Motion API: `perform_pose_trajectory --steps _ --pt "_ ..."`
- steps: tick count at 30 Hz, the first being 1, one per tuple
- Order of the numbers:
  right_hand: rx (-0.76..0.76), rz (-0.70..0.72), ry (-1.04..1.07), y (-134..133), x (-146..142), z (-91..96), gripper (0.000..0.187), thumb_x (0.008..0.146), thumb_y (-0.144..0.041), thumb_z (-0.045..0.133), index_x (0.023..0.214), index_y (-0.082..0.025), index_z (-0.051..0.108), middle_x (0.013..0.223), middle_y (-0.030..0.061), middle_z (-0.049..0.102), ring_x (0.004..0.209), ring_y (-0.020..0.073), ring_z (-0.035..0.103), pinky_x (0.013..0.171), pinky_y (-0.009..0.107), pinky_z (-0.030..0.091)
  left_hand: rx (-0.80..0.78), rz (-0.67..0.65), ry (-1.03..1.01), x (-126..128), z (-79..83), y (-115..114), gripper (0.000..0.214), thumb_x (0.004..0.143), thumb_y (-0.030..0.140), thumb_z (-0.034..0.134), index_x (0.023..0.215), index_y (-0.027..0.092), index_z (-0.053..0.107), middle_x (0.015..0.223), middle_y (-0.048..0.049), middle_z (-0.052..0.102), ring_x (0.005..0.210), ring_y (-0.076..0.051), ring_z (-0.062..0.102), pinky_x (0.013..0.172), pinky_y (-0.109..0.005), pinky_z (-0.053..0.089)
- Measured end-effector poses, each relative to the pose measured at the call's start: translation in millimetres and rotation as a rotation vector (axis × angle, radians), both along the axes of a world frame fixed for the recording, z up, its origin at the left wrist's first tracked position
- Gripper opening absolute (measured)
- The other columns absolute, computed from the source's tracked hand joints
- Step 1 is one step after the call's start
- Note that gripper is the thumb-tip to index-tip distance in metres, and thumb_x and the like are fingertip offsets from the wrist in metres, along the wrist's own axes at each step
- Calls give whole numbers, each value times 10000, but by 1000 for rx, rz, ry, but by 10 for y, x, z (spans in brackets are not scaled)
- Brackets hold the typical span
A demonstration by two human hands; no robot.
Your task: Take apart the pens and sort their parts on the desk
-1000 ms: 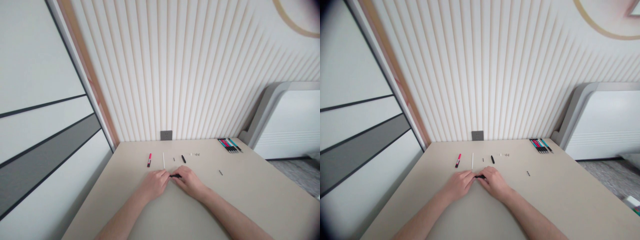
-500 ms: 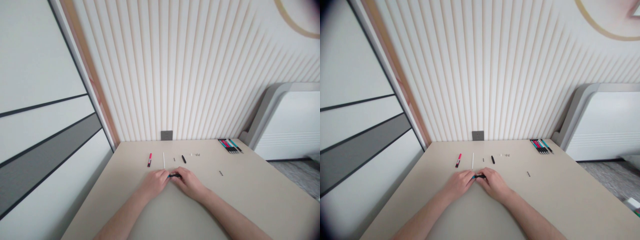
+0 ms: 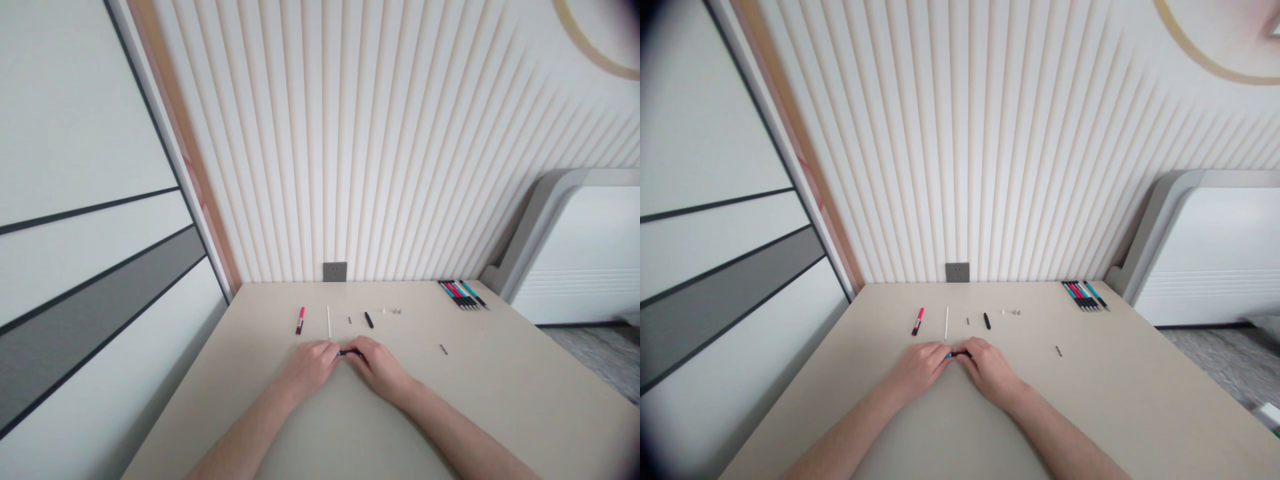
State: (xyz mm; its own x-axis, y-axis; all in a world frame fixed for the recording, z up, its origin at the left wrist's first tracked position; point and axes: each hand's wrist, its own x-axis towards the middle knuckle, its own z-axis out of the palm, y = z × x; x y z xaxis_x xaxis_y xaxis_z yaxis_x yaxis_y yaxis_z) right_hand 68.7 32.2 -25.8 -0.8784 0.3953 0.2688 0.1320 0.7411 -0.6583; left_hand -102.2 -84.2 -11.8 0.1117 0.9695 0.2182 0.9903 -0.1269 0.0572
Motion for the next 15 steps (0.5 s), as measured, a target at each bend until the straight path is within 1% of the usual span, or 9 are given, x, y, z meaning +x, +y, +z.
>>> perform_pose_trajectory --steps 2,5,8,11,13,15 --pt "0 -40 12 27 6 -10 153 936 -244 473 995 -202 608 945 54 657 881 190 604 797 307 464 -2 17 0 -10 16 -4 191 992 254 426 948 183 598 877 -40 673 822 -187 656 710 -268 500" --pt "-2 -70 19 70 18 -31 142 930 -224 467 998 -198 589 925 49 656 844 186 601 773 309 469 -16 35 4 -26 55 -19 219 997 210 384 1065 216 592 897 -34 659 833 -176 652 707 -252 489" --pt "8 -58 43 105 29 -52 187 944 -223 449 1058 -203 596 1000 62 669 917 194 610 835 326 471 -41 55 10 -33 98 -36 259 985 179 382 1148 252 570 912 -30 641 832 -170 640 709 -246 482" --pt "31 -32 64 128 36 -62 247 955 -221 429 1124 -214 609 1066 74 673 989 203 609 897 343 465 -36 71 -2 -35 118 -43 242 973 165 382 1100 234 576 986 -42 629 889 -178 623 753 -261 481" --pt "33 -22 67 136 40 -63 269 962 -230 416 1133 -214 622 1056 79 680 983 204 616 896 347 473 -34 77 -16 -40 116 -42 226 970 157 370 1044 213 576 1016 -47 626 910 -185 615 767 -273 482" --pt "25 -28 73 141 43 -66 290 966 -243 407 1159 -212 622 1081 88 681 1000 208 619 908 352 474 -40 79 -36 -46 108 -40 236 966 140 354 1045 204 566 1017 -46 631 921 -186 615 778 -277 481"
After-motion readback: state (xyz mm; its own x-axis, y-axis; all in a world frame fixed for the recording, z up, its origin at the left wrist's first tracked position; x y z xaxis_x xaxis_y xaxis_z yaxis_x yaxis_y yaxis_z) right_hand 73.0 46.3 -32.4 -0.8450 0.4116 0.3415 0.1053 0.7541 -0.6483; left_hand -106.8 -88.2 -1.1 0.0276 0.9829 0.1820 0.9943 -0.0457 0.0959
